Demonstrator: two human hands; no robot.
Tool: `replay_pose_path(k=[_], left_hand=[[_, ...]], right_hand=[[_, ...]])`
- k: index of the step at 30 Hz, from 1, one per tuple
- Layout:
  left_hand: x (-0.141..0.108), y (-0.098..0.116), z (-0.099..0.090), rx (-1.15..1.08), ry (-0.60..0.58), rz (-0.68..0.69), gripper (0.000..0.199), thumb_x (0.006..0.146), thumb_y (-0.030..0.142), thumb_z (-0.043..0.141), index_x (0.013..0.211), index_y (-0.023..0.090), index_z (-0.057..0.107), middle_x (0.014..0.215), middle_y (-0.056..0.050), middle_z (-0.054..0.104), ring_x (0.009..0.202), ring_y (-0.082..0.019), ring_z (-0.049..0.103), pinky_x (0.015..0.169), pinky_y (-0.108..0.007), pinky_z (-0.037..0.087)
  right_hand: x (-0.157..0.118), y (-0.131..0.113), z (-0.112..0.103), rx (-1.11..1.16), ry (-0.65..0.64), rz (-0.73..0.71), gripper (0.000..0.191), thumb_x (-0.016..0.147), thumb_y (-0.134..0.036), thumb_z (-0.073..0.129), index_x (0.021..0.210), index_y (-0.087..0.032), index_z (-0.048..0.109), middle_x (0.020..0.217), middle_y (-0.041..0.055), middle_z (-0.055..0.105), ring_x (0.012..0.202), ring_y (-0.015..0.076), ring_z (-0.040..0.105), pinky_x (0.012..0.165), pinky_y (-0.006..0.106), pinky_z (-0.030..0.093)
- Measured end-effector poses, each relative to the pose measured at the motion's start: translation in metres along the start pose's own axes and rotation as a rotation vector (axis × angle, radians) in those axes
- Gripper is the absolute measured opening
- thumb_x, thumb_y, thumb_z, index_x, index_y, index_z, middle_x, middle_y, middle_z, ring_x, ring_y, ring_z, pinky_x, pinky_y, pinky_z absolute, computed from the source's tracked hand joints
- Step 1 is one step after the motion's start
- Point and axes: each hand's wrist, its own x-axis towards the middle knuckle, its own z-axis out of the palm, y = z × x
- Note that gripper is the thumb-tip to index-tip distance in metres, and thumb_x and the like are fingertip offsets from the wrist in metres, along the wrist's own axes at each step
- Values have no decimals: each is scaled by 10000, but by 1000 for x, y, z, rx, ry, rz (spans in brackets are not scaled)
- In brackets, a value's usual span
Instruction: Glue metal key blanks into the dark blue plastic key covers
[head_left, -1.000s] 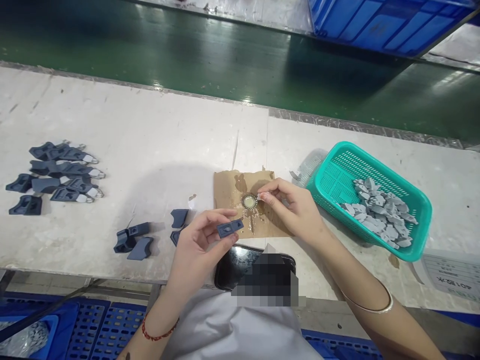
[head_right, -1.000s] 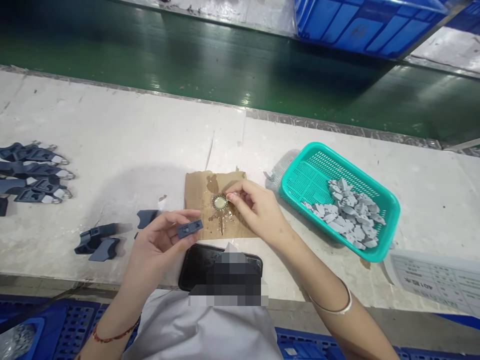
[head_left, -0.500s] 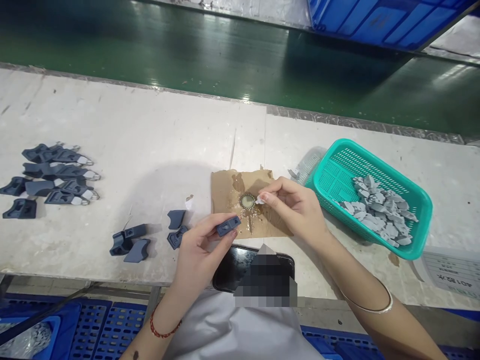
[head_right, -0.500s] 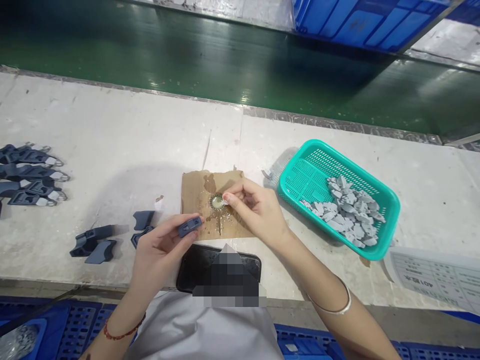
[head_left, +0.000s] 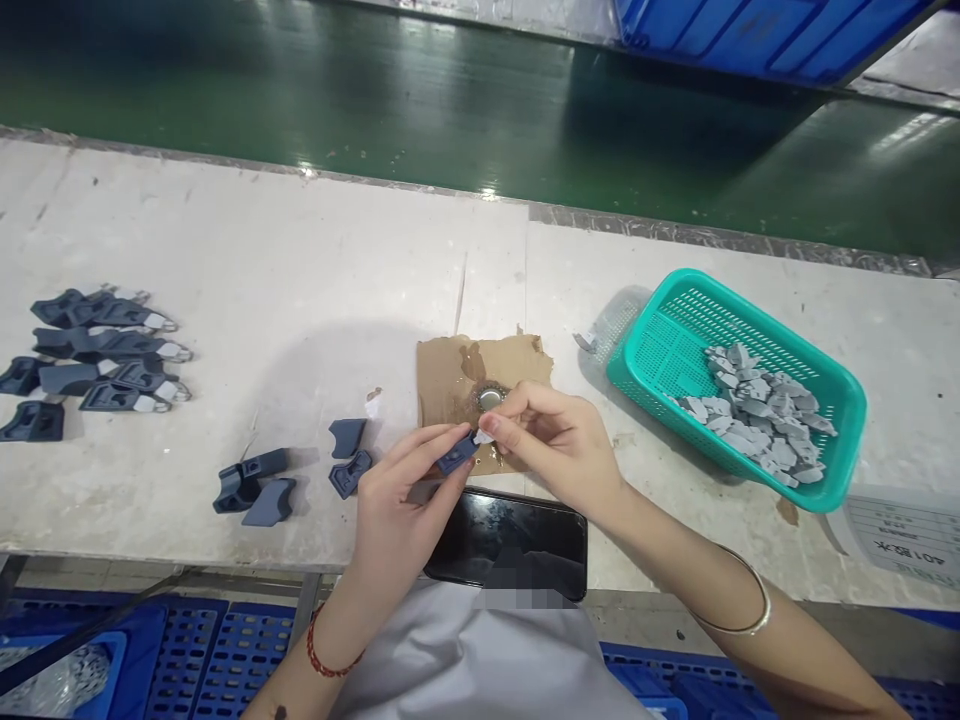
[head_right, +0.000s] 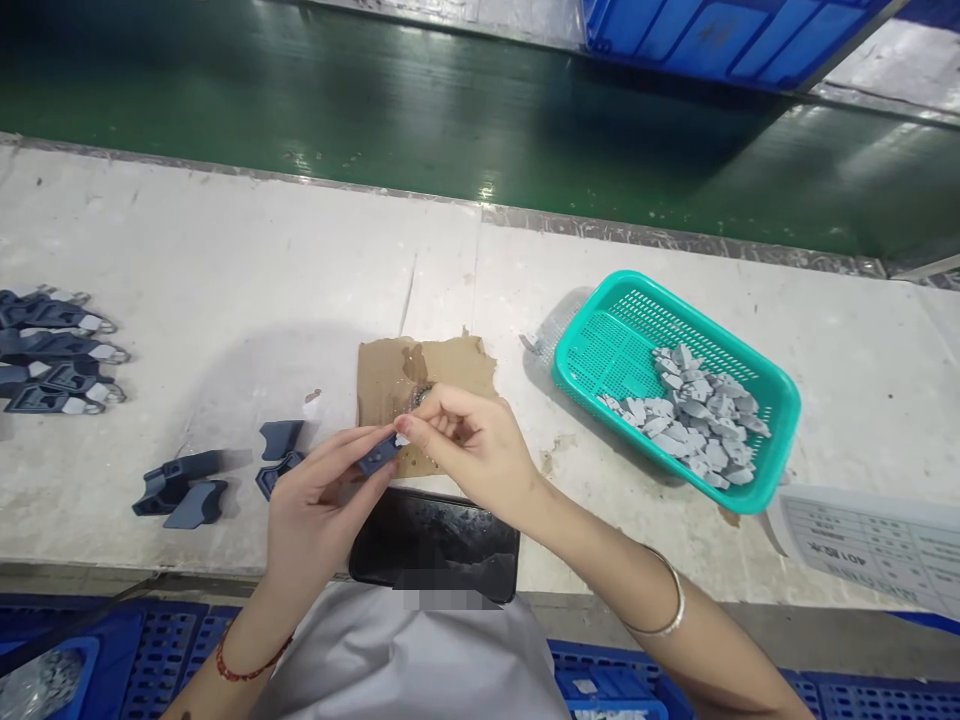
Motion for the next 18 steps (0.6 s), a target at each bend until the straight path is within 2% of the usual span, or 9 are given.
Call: replay_pose_path(k=[5, 8, 12, 15, 18], left_hand=[[-2, -1, 0, 73, 11, -4, 205, 911, 196, 729, 1092, 228, 822, 1103, -60, 818, 963, -193, 790, 810, -243, 671], [-4, 0, 0, 123, 18, 16, 204, 925, 193, 714, 1098, 226, 818, 1110, -51, 827, 982, -200, 795, 872, -268, 670], [-7, -3, -1, 180, 28, 83, 247, 931, 177, 703, 1145, 242, 806, 1139, -36, 827, 1004, -217, 801, 937, -308, 663], [-9, -5, 0, 204, 44, 126, 289, 920, 140, 708, 1179, 237, 793, 1161, -34, 822, 1016, -204, 799, 954, -283, 650], [-9, -5, 1, 203, 73, 147, 295, 912, 117, 716, 1168, 239, 795, 1144, -25, 827, 1004, -179, 799, 962, -250, 637]], right_hand=[[-3, 3, 2, -50, -18, -3, 337, 965, -409, 666, 714, -194, 602, 582, -43, 503, 522, 89, 417, 481, 236, 322], [-5, 2, 4, -98, -34, -5, 312, 980, -369, 647, 725, -195, 602, 581, -47, 509, 513, 85, 423, 475, 231, 328], [-7, 0, 7, -208, -6, -103, 253, 989, -292, 635, 754, -199, 626, 629, -33, 597, 549, 91, 513, 507, 221, 388], [-8, 2, 9, -280, -5, -157, 245, 999, -270, 622, 766, -196, 642, 667, -18, 643, 582, 97, 559, 539, 223, 422], [-8, 3, 10, -249, -26, -149, 225, 1001, -301, 629, 806, -198, 675, 712, -1, 693, 620, 112, 607, 572, 233, 460]])
